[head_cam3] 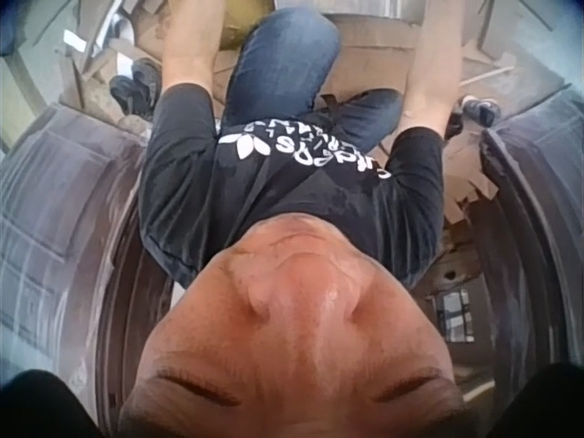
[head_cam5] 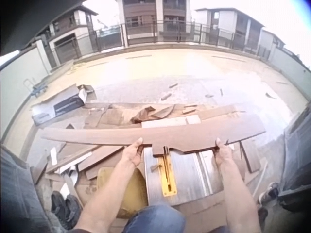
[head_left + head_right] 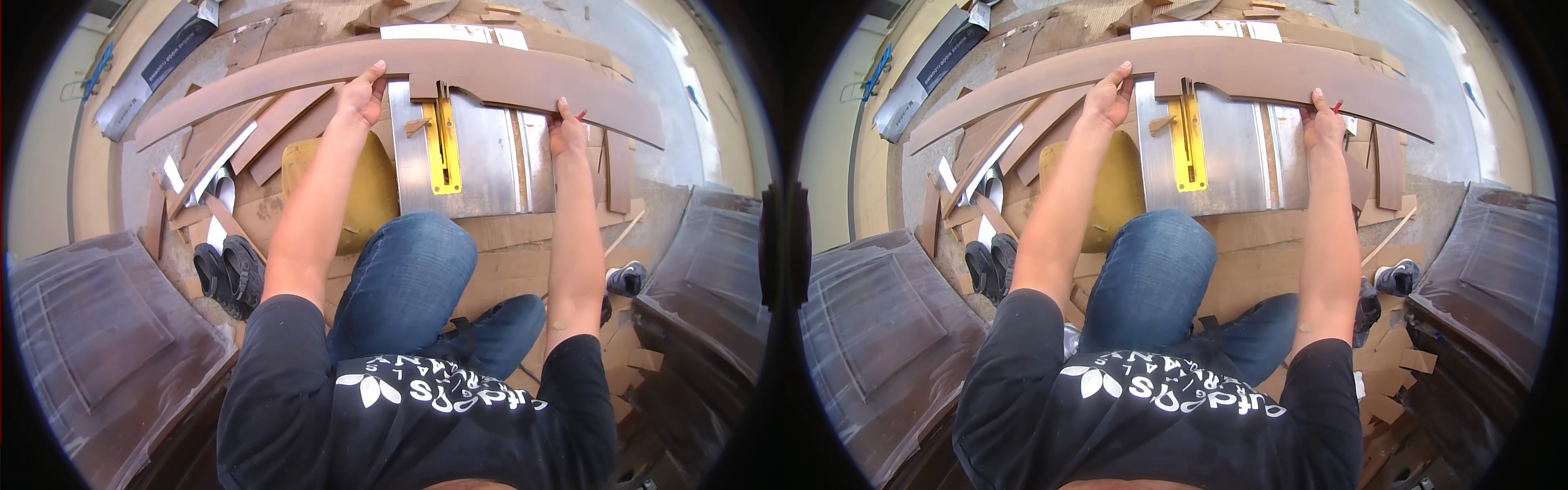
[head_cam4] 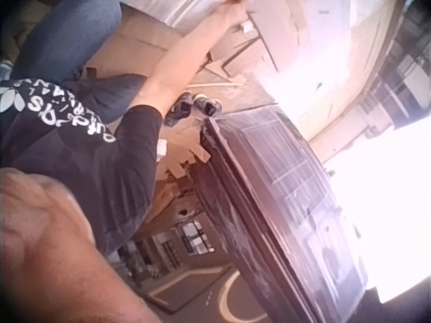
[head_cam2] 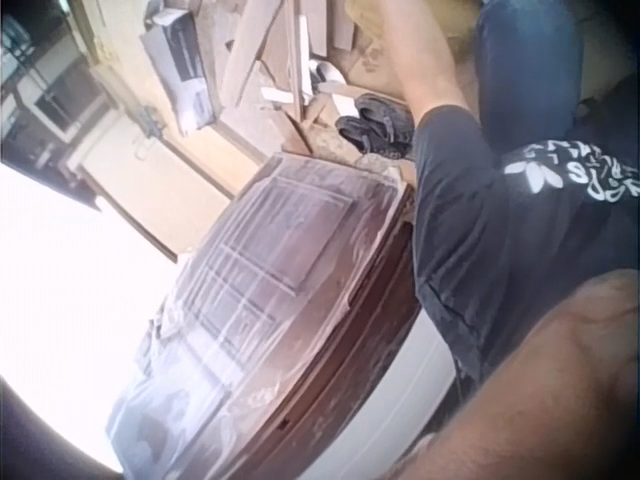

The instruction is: The person marks a wood plank with a pencil and then uses a table saw to make a series of cuts into it.

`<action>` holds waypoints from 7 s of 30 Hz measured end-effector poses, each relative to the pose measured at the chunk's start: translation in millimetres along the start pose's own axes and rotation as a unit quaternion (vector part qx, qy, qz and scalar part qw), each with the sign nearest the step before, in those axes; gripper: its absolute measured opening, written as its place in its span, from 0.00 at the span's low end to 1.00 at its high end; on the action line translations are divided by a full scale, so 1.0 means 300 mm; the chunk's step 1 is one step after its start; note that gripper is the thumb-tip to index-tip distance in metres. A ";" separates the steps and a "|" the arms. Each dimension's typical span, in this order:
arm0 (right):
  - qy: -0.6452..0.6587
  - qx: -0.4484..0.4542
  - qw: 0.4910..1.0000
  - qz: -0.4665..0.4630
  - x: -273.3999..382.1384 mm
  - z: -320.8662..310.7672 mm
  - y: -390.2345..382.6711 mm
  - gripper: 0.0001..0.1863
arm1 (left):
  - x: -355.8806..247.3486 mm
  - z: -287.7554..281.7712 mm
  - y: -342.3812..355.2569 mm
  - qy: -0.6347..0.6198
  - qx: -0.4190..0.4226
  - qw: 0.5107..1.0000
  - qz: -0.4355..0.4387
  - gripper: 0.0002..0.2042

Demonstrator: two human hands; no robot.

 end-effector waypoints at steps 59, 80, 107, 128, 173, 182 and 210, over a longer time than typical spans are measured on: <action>-0.028 0.029 0.999 0.011 0.009 -0.076 -0.065 0.14 | 0.052 -0.052 -0.119 -0.016 -0.010 1.000 -0.009 0.21; -0.026 0.035 0.999 0.015 0.002 0.018 0.009 0.13 | 0.009 -0.008 -0.007 -0.004 -0.001 1.000 -0.001 0.16; -0.022 0.014 1.000 0.000 0.009 -0.105 -0.074 0.15 | 0.051 -0.036 -0.133 -0.001 -0.008 1.000 -0.016 0.20; -0.012 0.004 1.000 0.007 -0.005 -0.031 0.018 0.15 | 0.012 0.005 -0.012 0.027 -0.009 0.999 -0.018 0.15; -0.007 -0.007 1.000 0.002 0.014 -0.090 -0.023 0.17 | 0.034 0.016 -0.070 0.021 -0.010 0.999 -0.032 0.14; -0.007 0.002 1.000 0.007 0.017 -0.134 -0.068 0.17 | 0.068 -0.009 -0.127 0.036 -0.013 0.999 -0.027 0.15; -0.036 0.007 0.999 0.009 0.006 0.103 0.041 0.14 | -0.034 0.008 0.081 0.011 0.014 1.000 -0.003 0.14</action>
Point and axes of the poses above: each hand's wrist, its own y-axis towards the middle knuckle, its own z-axis out of the palm, x = y × z, the point moved 8 cm from there along y, towards the middle knuckle, and after that the axes turned 11 degrees about y, right-handed, at the moved point
